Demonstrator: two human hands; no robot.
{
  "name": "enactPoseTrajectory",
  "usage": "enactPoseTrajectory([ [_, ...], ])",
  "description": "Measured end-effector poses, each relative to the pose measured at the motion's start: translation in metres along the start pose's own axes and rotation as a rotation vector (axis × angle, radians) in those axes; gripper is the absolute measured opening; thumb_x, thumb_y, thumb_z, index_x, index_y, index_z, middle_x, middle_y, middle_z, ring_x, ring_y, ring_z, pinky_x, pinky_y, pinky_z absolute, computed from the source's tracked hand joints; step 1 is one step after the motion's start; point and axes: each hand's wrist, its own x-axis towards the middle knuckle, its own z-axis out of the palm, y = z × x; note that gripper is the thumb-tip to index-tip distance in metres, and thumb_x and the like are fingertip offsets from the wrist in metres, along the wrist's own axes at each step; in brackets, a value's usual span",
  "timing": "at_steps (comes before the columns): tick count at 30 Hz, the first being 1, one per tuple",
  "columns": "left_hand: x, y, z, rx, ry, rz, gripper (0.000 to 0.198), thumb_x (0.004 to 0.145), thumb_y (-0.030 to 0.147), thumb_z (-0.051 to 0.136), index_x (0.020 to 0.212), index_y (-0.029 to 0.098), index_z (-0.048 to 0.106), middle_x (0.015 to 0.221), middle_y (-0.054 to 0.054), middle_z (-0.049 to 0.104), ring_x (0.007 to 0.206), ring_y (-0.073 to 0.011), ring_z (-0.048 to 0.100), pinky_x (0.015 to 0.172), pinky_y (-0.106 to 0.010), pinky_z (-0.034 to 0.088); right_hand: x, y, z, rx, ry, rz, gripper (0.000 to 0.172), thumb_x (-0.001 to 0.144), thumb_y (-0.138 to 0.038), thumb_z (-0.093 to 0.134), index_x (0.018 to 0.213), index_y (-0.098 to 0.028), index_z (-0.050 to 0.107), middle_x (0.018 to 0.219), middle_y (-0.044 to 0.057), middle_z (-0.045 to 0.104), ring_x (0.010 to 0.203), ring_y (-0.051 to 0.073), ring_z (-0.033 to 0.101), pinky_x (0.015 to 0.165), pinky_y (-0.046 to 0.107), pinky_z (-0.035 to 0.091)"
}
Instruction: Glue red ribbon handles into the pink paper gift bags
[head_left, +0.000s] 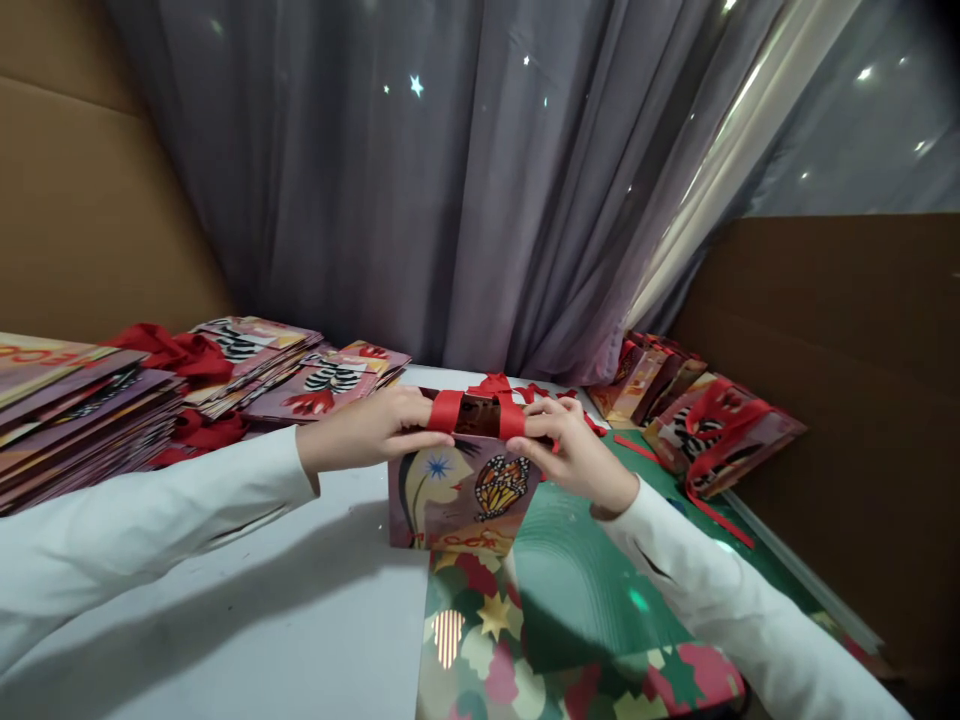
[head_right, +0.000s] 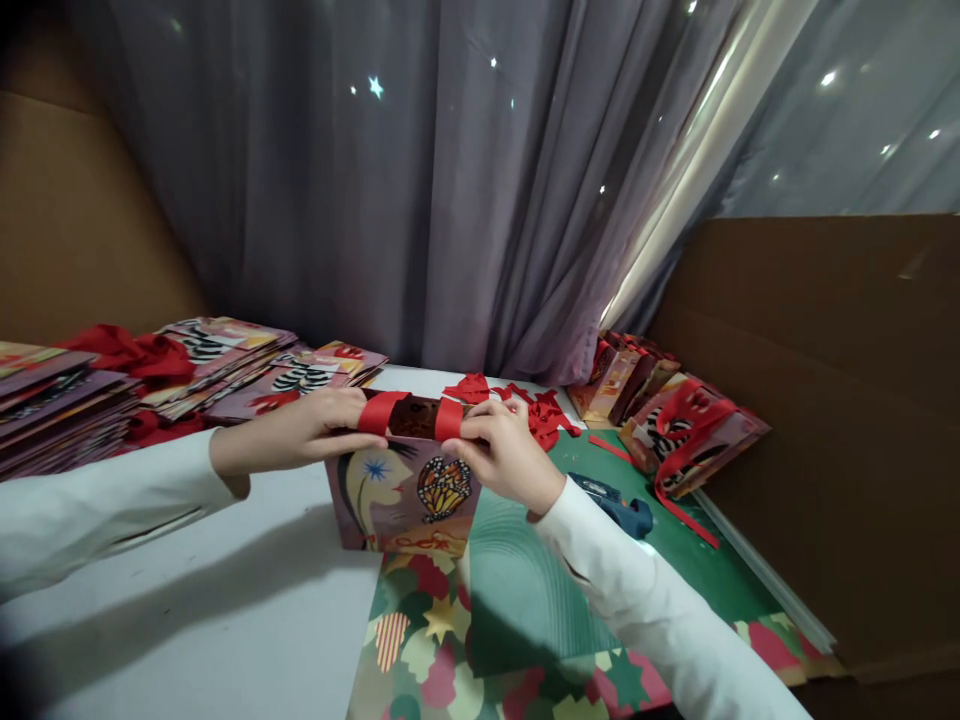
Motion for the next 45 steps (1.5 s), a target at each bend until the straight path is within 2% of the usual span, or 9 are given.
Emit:
enactPoseTrajectory([
  [7,-0.001,-0.005,0.002,0.107,0.03,-0.062,0.033,0.098,0.036,0.046,0.094,0.017,0.072,0.088,-0.005,0.075,0.078,-0.0159,0.062,0.075,-0.025,0.043,0.0,-0.006,0.014,-0.058,0.178,0.052,0.039,0.096,-0.033,0.051,0.061,-0.018,0.055,0.066,0.0,0.053,0.076,0.017,0.05,0.085,0.038,0.029],
  [13,0.047,-0.013,-0.03,0.084,0.183,-0.158,0.029,0.092,0.036,0.049,0.098,0.016,0.069,0.087,-0.004,0.073,0.081,-0.0154,0.063,0.081,-0.026,0.044,0.022,-0.004,0.01,0.208,0.238,0.218,0.044,0.094,-0.045,0.045,0.058,-0.022,0.034,0.055,-0.005,0.035,0.054,0.012,0.033,0.056,0.028,0.024],
  [20,0.098,0.017,-0.033,-0.443,0.047,-0.07,0.033,0.082,0.032,0.061,0.11,0.014,0.058,0.109,-0.007,0.069,0.099,-0.0176,0.063,0.087,-0.03,0.047,0.021,-0.01,0.046,0.143,0.661,0.412,0.027,0.093,-0.04,0.042,0.089,-0.021,0.061,0.081,0.006,0.068,0.074,0.021,0.061,0.068,0.03,0.043],
  [23,0.088,0.02,-0.02,-0.193,-0.002,-0.007,0.028,0.082,0.029,0.061,0.108,0.018,0.062,0.101,-0.003,0.069,0.095,-0.0169,0.062,0.098,-0.038,0.039,0.001,-0.006,0.07,0.243,0.814,0.422,0.032,0.092,-0.035,0.044,0.113,-0.018,0.061,0.106,0.012,0.071,0.099,0.024,0.065,0.082,0.033,0.048],
  [27,0.063,-0.014,0.006,0.17,0.097,-0.087,0.017,0.084,0.023,0.052,0.091,0.02,0.068,0.102,-0.003,0.065,0.097,-0.0193,0.057,0.103,-0.047,0.026,-0.03,-0.008,0.099,0.457,0.725,0.468,0.04,0.09,-0.03,0.047,0.127,-0.018,0.055,0.123,0.011,0.066,0.111,0.023,0.062,0.092,0.034,0.048],
  [31,0.046,-0.068,0.031,0.053,0.186,-0.254,0.028,0.086,0.04,0.052,0.093,0.019,0.07,0.111,-0.008,0.06,0.107,-0.0226,0.053,0.098,-0.04,0.037,-0.04,-0.014,0.125,0.8,0.637,0.586,0.035,0.086,-0.034,0.052,0.116,-0.018,0.059,0.112,0.009,0.07,0.101,0.022,0.064,0.087,0.034,0.05],
  [35,0.038,-0.101,0.056,-0.123,0.047,-0.39,0.039,0.089,0.042,0.042,0.106,0.018,0.068,0.11,-0.008,0.067,0.098,-0.0205,0.062,0.09,-0.035,0.045,-0.034,-0.018,0.155,1.37,0.701,0.833,0.039,0.073,-0.038,0.06,0.108,-0.02,0.061,0.105,0.006,0.073,0.093,0.022,0.068,0.08,0.034,0.053],
  [40,0.025,-0.104,0.074,0.105,-0.065,-0.368,0.03,0.086,0.039,0.053,0.102,0.022,0.072,0.106,-0.007,0.071,0.104,-0.0261,0.06,0.099,-0.044,0.036,-0.037,-0.037,0.181,1.631,0.88,0.951,0.046,0.07,-0.041,0.064,0.111,-0.023,0.055,0.11,0.006,0.072,0.102,0.025,0.068,0.083,0.035,0.055],
  [45,-0.001,-0.083,0.072,0.51,-0.067,-0.419,0.039,0.096,0.038,0.039,0.114,0.021,0.069,0.11,-0.011,0.069,0.105,-0.029,0.059,0.099,-0.047,0.035,-0.061,-0.041,0.172,1.445,0.667,0.977,0.046,0.078,-0.041,0.055,0.121,-0.025,0.05,0.117,0.006,0.068,0.107,0.024,0.066,0.09,0.037,0.053],
])
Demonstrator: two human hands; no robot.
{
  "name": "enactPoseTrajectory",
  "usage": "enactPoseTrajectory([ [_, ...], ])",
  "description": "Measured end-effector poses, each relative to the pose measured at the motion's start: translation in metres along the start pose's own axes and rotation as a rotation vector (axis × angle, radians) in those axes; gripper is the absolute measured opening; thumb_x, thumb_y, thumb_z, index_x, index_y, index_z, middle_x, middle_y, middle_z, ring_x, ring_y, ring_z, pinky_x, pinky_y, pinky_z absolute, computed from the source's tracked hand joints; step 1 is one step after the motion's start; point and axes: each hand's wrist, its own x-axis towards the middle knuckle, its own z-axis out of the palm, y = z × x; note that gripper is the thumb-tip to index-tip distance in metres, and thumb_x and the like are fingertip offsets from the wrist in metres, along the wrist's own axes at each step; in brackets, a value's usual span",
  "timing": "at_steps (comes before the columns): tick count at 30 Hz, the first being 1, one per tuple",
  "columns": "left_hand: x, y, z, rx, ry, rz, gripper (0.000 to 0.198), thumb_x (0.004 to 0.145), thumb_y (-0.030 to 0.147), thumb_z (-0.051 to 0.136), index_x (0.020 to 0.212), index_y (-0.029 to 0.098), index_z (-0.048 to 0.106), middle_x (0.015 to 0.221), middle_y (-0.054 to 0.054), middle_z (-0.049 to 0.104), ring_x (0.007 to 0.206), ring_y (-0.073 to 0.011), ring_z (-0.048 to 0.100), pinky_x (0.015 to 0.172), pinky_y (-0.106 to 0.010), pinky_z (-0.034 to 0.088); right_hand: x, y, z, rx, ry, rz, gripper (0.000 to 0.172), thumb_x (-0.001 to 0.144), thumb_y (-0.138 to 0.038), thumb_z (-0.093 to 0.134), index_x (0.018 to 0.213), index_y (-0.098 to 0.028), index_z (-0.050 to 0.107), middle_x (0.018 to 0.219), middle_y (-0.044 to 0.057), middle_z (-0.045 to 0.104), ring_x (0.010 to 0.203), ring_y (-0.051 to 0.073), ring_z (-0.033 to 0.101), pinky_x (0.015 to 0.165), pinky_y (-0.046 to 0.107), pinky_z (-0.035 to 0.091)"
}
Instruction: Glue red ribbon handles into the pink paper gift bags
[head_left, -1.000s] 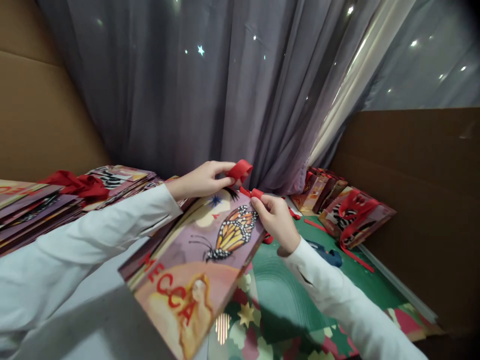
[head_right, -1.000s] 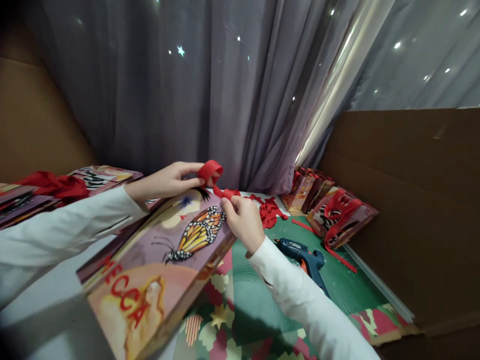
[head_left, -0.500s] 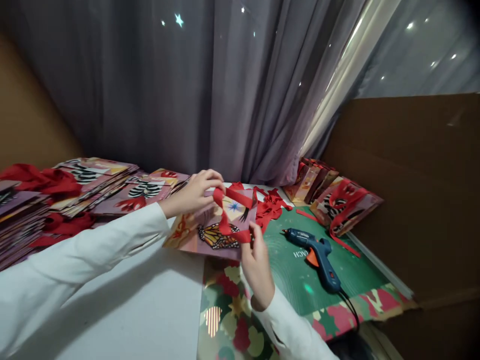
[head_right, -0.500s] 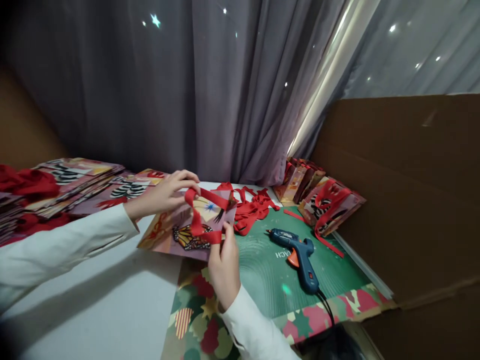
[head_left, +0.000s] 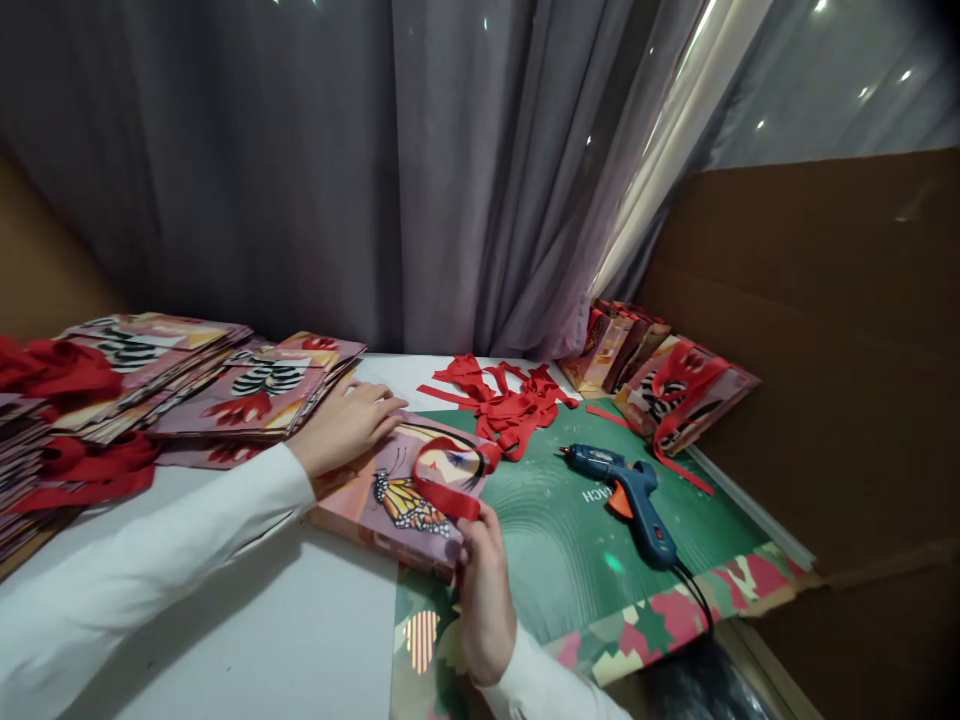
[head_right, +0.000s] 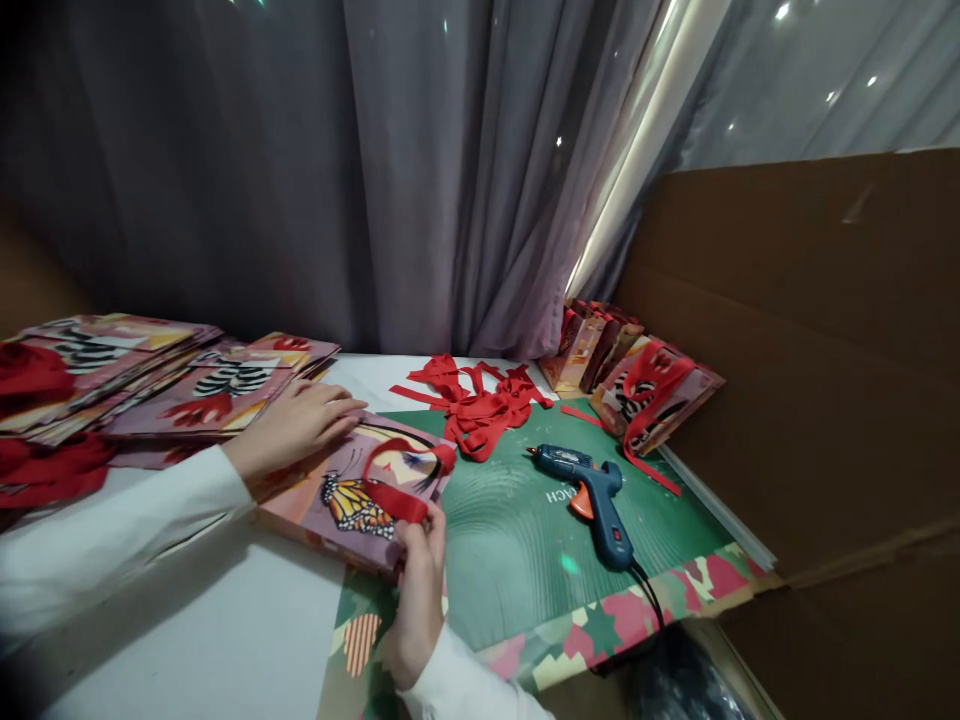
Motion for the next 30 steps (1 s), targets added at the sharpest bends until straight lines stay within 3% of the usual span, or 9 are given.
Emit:
enactPoseTrajectory([
  [6,-0.077,0.02,-0.002,-0.026,0.085,-0.403,0.06,0.094,0.058,0.023,0.132,0.021,0.052,0.131,-0.012,0.06,0.122,-0.0329,0.055,0.098,-0.048,0.042,0.009,-0.057,-0.046,-1.079,-0.019,-0.338,0.044,0.089,-0.049,0.047,0.117,-0.019,0.061,0.125,0.015,0.058,0.12,0.03,0.057,0.103,0.043,0.042],
  [8,-0.091,0.022,0.009,-0.059,0.02,-0.546,0.071,0.091,0.064,0.02,0.135,0.017,0.049,0.137,-0.017,0.054,0.128,-0.037,0.05,0.101,-0.052,0.041,0.013,-0.073,-0.048,-1.331,-0.076,-0.404,0.043,0.093,-0.049,0.044,0.114,-0.017,0.064,0.119,0.015,0.061,0.113,0.031,0.06,0.098,0.042,0.044],
  [11,-0.089,0.015,0.029,-0.296,-0.154,-0.581,0.073,0.088,0.065,0.021,0.133,0.015,0.05,0.137,-0.017,0.056,0.131,-0.0334,0.05,0.105,-0.048,0.041,0.017,-0.086,-0.038,-1.501,-0.109,-0.47,0.045,0.096,-0.048,0.043,0.117,-0.015,0.064,0.118,0.016,0.063,0.112,0.031,0.061,0.094,0.039,0.047],
  [16,-0.06,-0.012,0.047,-0.403,-0.227,-0.633,0.071,0.086,0.061,0.026,0.137,0.019,0.049,0.139,-0.011,0.058,0.131,-0.0332,0.051,0.113,-0.051,0.031,0.033,-0.088,-0.021,-1.493,-0.1,-0.451,0.055,0.096,-0.048,0.044,0.134,-0.009,0.054,0.135,0.021,0.058,0.123,0.034,0.058,0.1,0.042,0.046],
  [19,-0.047,-0.035,0.054,-0.513,-0.222,-0.504,0.072,0.084,0.063,0.032,0.139,0.02,0.049,0.143,-0.007,0.056,0.131,-0.0305,0.051,0.114,-0.042,0.034,0.045,-0.087,-0.016,-1.391,-0.125,-0.488,0.07,0.095,-0.043,0.048,0.15,-0.002,0.034,0.154,0.023,0.037,0.144,0.032,0.036,0.115,0.043,0.034],
  [22,-0.031,-0.056,0.056,-0.551,-0.252,-0.334,0.075,0.086,0.067,0.033,0.142,0.02,0.048,0.145,-0.006,0.054,0.131,-0.0263,0.052,0.111,-0.033,0.038,0.058,-0.084,0.0,-1.304,-0.253,-0.572,0.067,0.092,-0.04,0.052,0.148,-0.006,0.04,0.16,0.021,0.026,0.148,0.031,0.028,0.119,0.045,0.027],
  [26,-0.002,-0.073,0.049,-0.393,-0.325,-0.232,0.077,0.088,0.066,0.034,0.147,0.019,0.045,0.149,-0.007,0.049,0.135,-0.0273,0.049,0.112,-0.036,0.036,0.082,-0.079,0.048,-1.11,-0.532,-0.739,0.045,0.088,-0.033,0.06,0.131,-0.019,0.061,0.15,0.015,0.047,0.138,0.027,0.045,0.113,0.042,0.035],
  [28,0.01,-0.075,0.044,-0.353,-0.32,-0.234,0.078,0.086,0.063,0.037,0.146,0.014,0.046,0.147,-0.012,0.05,0.134,-0.0305,0.049,0.113,-0.041,0.035,0.1,-0.075,0.076,-1.057,-0.739,-0.762,0.026,0.086,-0.024,0.06,0.11,-0.022,0.071,0.123,0.009,0.068,0.122,0.023,0.059,0.107,0.039,0.041],
  [30,0.017,-0.073,0.04,-0.302,-0.281,-0.245,0.076,0.085,0.057,0.039,0.144,0.01,0.049,0.145,-0.016,0.051,0.135,-0.0333,0.048,0.114,-0.046,0.032,0.118,-0.07,0.099,-1.019,-0.93,-0.646,0.014,0.082,-0.016,0.061,0.084,-0.021,0.074,0.095,0.003,0.075,0.099,0.02,0.067,0.098,0.037,0.047],
])
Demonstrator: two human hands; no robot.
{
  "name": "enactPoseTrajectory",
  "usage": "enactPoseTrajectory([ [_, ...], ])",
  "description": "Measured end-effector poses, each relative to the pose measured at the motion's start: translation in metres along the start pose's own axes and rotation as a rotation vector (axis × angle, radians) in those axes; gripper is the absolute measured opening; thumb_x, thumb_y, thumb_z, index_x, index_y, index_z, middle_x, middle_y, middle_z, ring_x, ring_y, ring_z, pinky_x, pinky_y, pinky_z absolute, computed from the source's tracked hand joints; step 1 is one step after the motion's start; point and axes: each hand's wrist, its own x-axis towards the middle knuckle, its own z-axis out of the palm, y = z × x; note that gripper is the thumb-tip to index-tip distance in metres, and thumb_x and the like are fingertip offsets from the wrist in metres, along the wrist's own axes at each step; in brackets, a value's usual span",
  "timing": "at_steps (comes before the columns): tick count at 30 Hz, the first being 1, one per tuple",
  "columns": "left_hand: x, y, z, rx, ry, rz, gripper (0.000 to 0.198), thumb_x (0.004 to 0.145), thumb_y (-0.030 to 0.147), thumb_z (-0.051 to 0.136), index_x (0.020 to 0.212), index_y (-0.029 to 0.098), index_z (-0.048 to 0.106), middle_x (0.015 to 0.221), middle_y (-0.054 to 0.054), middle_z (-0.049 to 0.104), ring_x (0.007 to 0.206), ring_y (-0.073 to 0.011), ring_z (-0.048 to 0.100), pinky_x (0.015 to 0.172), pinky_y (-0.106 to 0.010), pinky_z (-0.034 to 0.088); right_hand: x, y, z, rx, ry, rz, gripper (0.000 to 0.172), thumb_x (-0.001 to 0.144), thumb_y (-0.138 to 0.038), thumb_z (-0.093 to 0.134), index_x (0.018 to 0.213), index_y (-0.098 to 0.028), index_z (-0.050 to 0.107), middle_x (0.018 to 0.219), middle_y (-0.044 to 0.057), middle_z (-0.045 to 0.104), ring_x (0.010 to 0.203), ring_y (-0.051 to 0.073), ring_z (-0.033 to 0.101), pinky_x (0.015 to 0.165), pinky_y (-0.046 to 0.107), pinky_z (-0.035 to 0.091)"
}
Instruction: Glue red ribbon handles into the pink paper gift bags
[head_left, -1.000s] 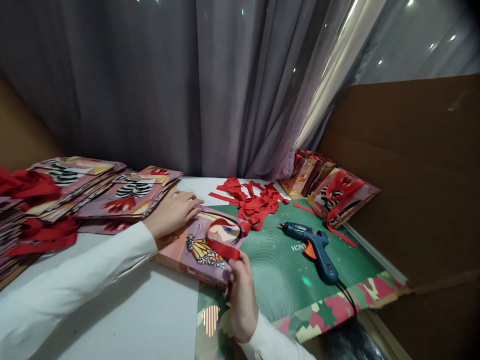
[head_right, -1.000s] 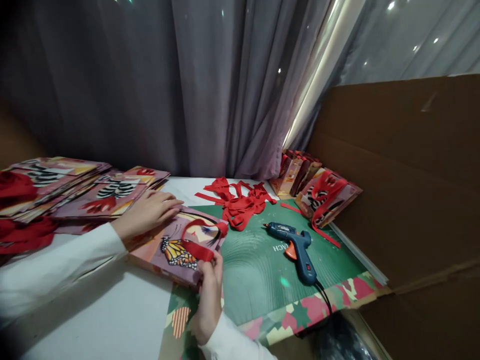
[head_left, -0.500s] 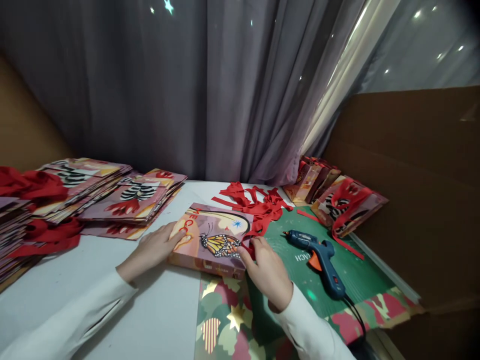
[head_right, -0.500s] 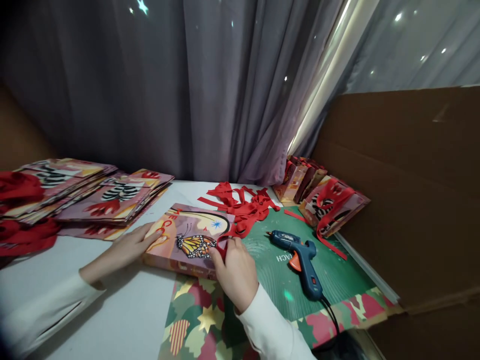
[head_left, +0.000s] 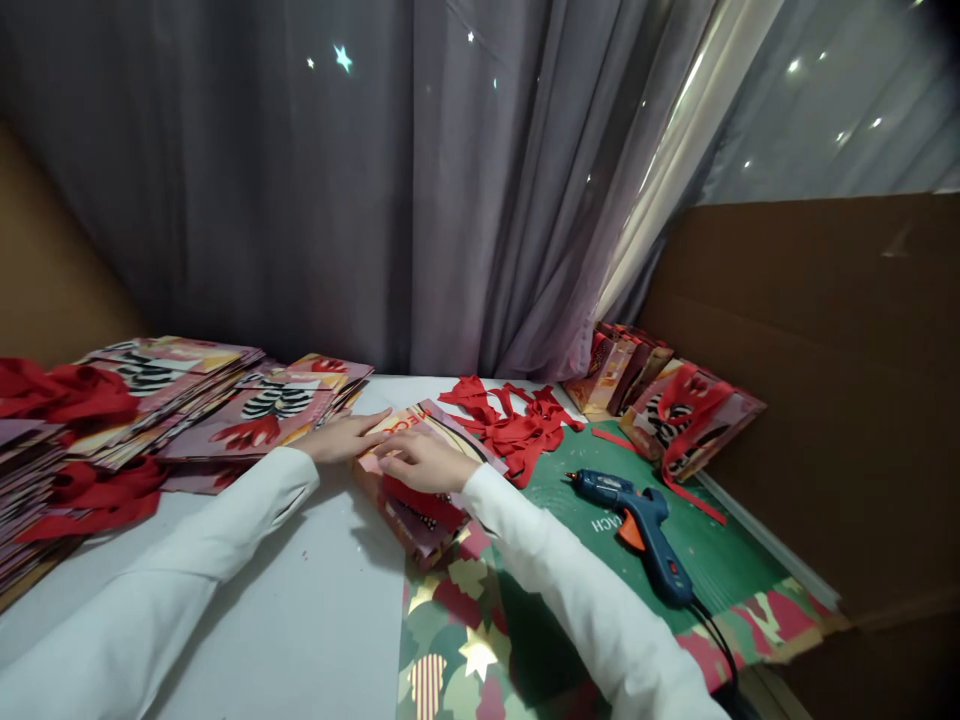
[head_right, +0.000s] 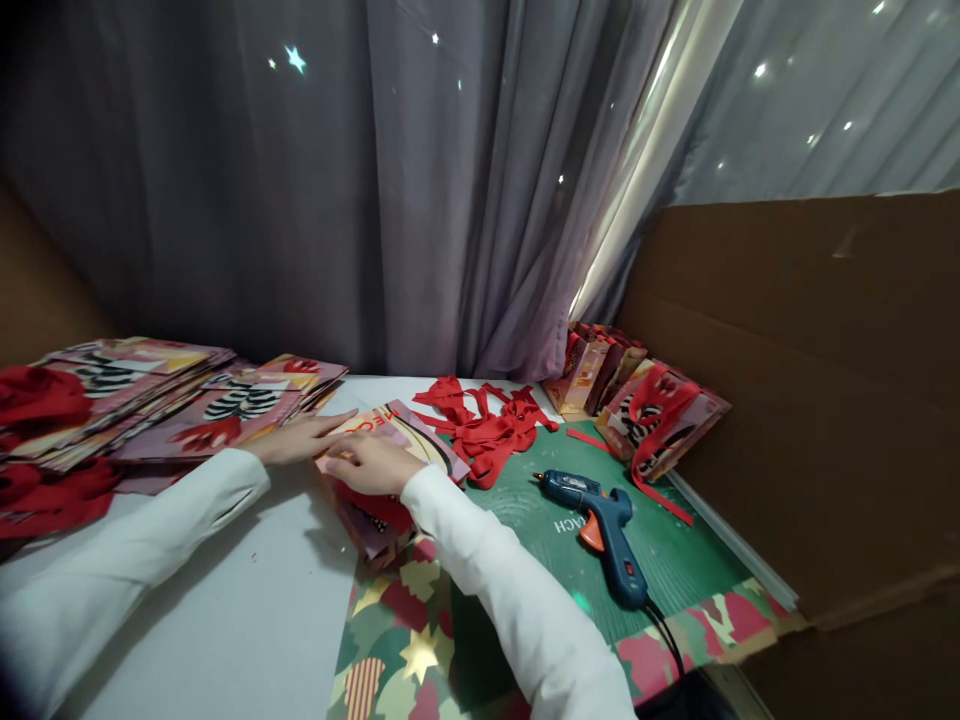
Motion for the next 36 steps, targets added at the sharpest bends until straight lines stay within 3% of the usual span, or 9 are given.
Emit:
enactPoseTrajectory([
  [4,-0.02,0.019,-0.002,0.071,0.231,-0.033,0.068,0.089,0.043,0.034,0.143,0.003,0.045,0.151,-0.021,0.042,0.144,-0.0334,0.034,0.119,-0.052,0.018,0.032,0.014,-0.003,0.243,-0.154,0.03,0.02,0.085,-0.02,0.054,0.073,-0.017,0.07,0.07,-0.005,0.07,0.074,0.012,0.067,0.085,0.033,0.051],
  [7,-0.061,0.053,0.003,0.071,0.579,-0.009,0.052,0.096,0.037,0.028,0.131,0.009,0.055,0.134,-0.018,0.059,0.128,-0.03,0.05,0.109,-0.047,0.034,0.034,0.02,-0.019,0.393,-0.195,0.117,0.027,0.086,-0.039,0.059,0.077,-0.016,0.071,0.069,-0.003,0.071,0.068,0.011,0.068,0.075,0.029,0.053],
  [9,-0.095,0.085,0.016,0.059,0.793,0.172,0.034,0.096,0.029,0.034,0.11,0.02,0.063,0.109,-0.01,0.071,0.106,-0.0256,0.061,0.096,-0.043,0.042,0.031,0.024,-0.035,0.427,-0.189,0.222,0.032,0.083,-0.045,0.064,0.085,-0.015,0.073,0.075,0.002,0.074,0.069,0.012,0.069,0.07,0.026,0.053],
  [11,-0.124,0.118,0.037,0.122,0.831,0.51,0.027,0.093,0.02,0.042,0.105,0.025,0.065,0.101,-0.005,0.073,0.098,-0.0229,0.062,0.095,-0.041,0.041,0.024,0.03,-0.051,0.288,-0.075,0.305,0.034,0.087,-0.045,0.06,0.097,-0.016,0.074,0.087,0.005,0.076,0.076,0.013,0.07,0.071,0.024,0.053],
  [15,-0.148,0.156,0.093,0.356,0.609,0.851,0.019,0.088,0.016,0.053,0.085,0.023,0.07,0.088,-0.002,0.073,0.084,-0.0181,0.062,0.096,-0.036,0.041,0.003,0.059,-0.076,-0.085,0.252,0.464,0.035,0.098,-0.032,0.042,0.111,-0.015,0.069,0.116,0.012,0.071,0.104,0.018,0.066,0.088,0.028,0.05],
  [20,-0.136,0.144,0.128,0.508,0.533,0.719,0.03,0.086,0.022,0.057,0.111,0.018,0.072,0.124,-0.008,0.068,0.117,-0.0237,0.058,0.106,-0.04,0.036,-0.039,0.101,-0.086,-0.445,0.338,0.707,0.025,0.085,-0.02,0.063,0.108,-0.013,0.067,0.125,0.018,0.065,0.122,0.03,0.056,0.101,0.043,0.04],
  [27,-0.118,0.145,0.09,0.446,0.58,0.4,0.05,0.1,0.045,0.038,0.141,0.021,0.052,0.152,-0.011,0.045,0.144,-0.0261,0.035,0.107,-0.039,0.031,-0.056,0.117,-0.078,-0.613,0.272,0.749,0.022,0.083,-0.023,0.065,0.104,-0.02,0.072,0.114,0.012,0.072,0.115,0.027,0.06,0.101,0.04,0.037],
  [32,-0.097,0.136,0.054,0.276,0.262,0.211,0.038,0.092,0.03,0.053,0.127,0.016,0.062,0.135,-0.017,0.059,0.131,-0.0347,0.048,0.108,-0.051,0.03,-0.052,0.108,-0.092,-0.51,0.375,0.682,0.026,0.088,-0.03,0.059,0.105,-0.019,0.075,0.101,0.01,0.075,0.099,0.022,0.067,0.085,0.029,0.046],
  [36,-0.082,0.129,0.039,0.057,0.104,0.206,0.022,0.081,0.017,0.061,0.102,0.019,0.069,0.119,-0.012,0.065,0.115,-0.0309,0.058,0.107,-0.053,0.03,-0.049,0.095,-0.108,-0.392,0.479,0.605,0.029,0.085,-0.035,0.06,0.1,-0.016,0.077,0.089,0.006,0.076,0.089,0.02,0.069,0.079,0.025,0.048],
])
